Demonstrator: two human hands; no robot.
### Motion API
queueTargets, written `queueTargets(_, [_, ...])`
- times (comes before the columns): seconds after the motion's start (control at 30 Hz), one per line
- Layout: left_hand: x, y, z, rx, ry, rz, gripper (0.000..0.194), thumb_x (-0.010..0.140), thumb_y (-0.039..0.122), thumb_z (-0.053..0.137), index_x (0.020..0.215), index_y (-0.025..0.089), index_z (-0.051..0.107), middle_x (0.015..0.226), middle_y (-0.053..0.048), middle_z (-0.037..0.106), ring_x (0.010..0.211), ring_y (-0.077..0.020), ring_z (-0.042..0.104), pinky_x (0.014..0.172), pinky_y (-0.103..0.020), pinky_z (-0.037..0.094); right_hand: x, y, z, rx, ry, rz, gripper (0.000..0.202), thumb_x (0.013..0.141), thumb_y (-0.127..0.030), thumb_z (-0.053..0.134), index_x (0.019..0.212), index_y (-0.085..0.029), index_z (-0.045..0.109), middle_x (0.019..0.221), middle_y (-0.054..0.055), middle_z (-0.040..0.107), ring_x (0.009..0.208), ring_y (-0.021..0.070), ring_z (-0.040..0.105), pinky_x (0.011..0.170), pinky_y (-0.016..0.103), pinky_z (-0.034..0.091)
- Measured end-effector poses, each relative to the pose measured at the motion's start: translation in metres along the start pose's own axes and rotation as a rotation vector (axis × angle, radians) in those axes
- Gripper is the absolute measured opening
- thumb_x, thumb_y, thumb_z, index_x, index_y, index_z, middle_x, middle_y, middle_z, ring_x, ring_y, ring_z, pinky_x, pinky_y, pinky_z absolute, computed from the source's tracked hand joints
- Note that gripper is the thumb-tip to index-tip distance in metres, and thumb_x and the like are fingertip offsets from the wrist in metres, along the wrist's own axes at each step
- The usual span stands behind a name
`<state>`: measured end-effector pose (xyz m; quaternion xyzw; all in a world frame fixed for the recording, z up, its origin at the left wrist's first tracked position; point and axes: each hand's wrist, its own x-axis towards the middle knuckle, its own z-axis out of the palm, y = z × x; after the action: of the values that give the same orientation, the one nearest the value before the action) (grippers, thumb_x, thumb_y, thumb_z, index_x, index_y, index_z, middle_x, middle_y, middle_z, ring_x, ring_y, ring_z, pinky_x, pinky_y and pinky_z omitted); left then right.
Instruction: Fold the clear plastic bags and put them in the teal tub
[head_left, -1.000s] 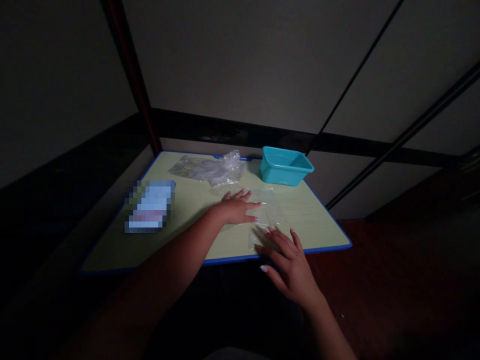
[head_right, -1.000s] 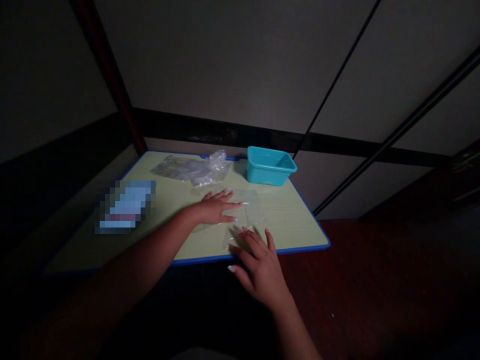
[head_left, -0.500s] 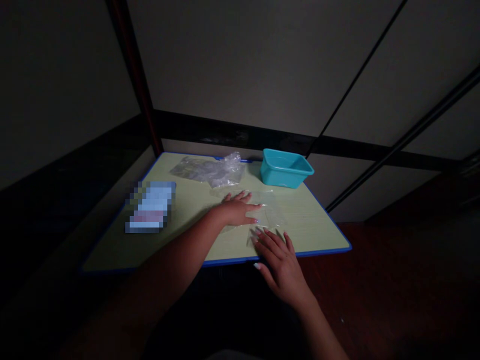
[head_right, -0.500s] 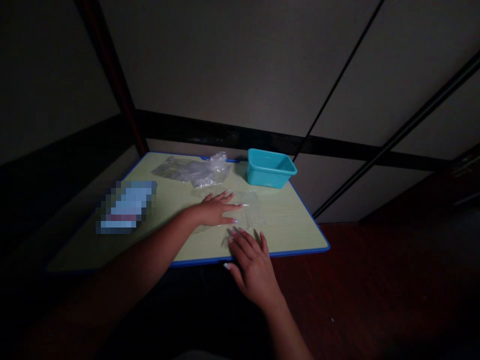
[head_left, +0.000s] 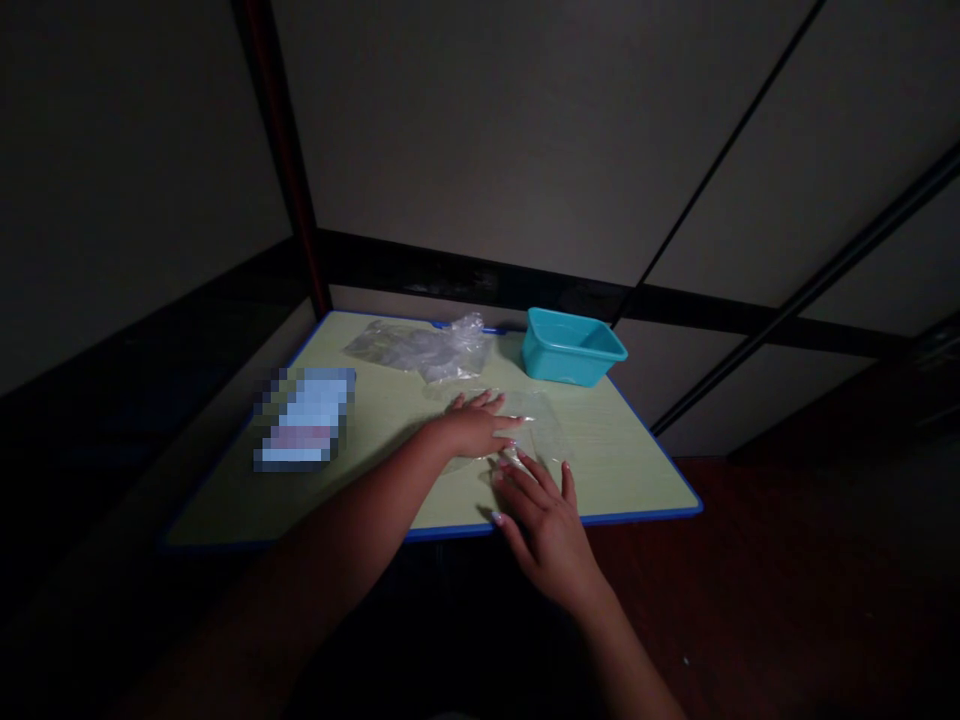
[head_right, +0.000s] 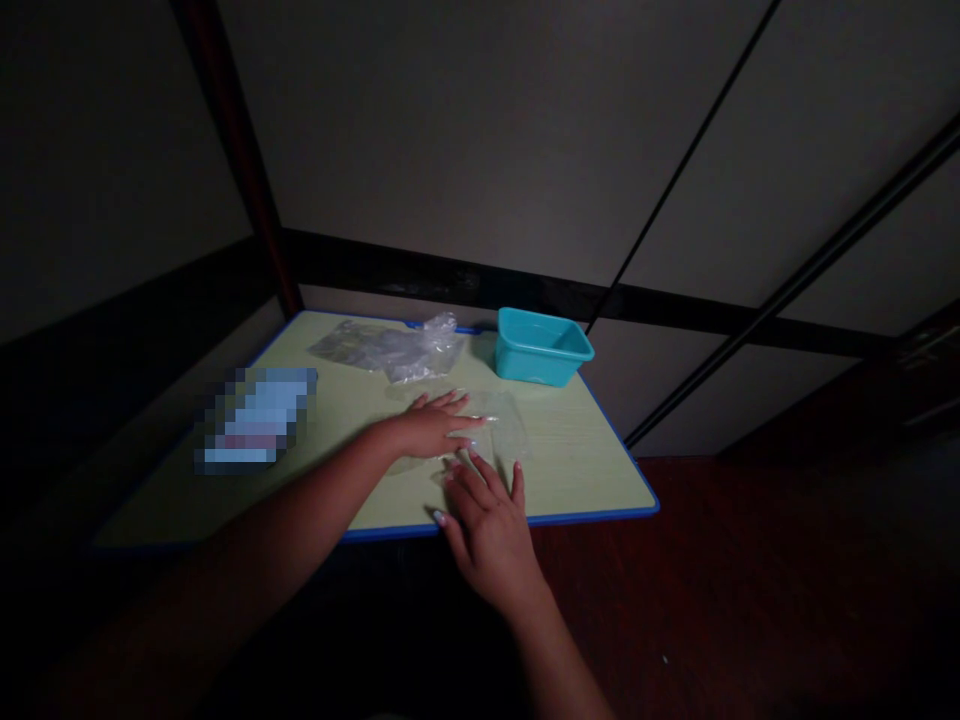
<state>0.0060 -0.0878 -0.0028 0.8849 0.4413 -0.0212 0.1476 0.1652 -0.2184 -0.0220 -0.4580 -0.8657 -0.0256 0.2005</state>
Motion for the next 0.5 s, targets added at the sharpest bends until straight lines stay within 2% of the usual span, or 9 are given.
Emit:
queueTargets(0.07, [0.001,-0.001,0.001,-0.005,0.005,0.005,0.053,0.087,0.056,0.039,0.137,0.045,0.026,0.152,0.000,0.006,0.139,-0.0274,0.005,0.104,-0.058,0.010,-0.001,0.001,0.000,0.023,0.021,-0.011,0.037,0.089,-0.026,0.045,0.125,-0.025,0.050,0.127,0.009,0.055,0.127,0.0251,0.037,0.106,0.059,0.013])
queueTargets(0.17, [0.001,-0.002,0.002,-0.009,0.008,0.005,0.055,0.086,0.056,0.042,0.137,0.045,0.028,0.152,0.001,0.007,0.139,-0.0267,0.005,0.105,-0.057,0.011,-0.003,0.004,0.000,0.019,0.037,-0.018,0.037,0.088,-0.023,0.045,0.124,-0.023,0.051,0.130,0.009,0.051,0.128,0.0244,0.036,0.106,0.056,0.015])
queueTargets(0.3, [0.000,-0.001,0.002,-0.003,0.013,-0.003,0.053,0.087,0.053,0.041,0.137,0.044,0.029,0.152,0.001,0.008,0.139,-0.0260,0.006,0.105,-0.057,0.010,-0.003,0.005,0.002,-0.028,0.022,-0.037,0.034,0.087,-0.027,0.046,0.120,-0.021,0.054,0.138,0.011,0.044,0.132,0.0270,0.030,0.106,0.059,0.012])
queueTargets(0.5, [0.002,-0.001,0.002,0.004,0.011,0.007,0.053,0.088,0.055,0.039,0.138,0.042,0.029,0.152,-0.002,0.009,0.139,-0.0278,0.006,0.104,-0.059,0.010,0.007,-0.004,0.001,-0.001,-0.014,-0.095,0.037,0.088,-0.031,0.046,0.123,-0.020,0.051,0.134,0.011,0.049,0.128,0.0266,0.036,0.106,0.060,0.007])
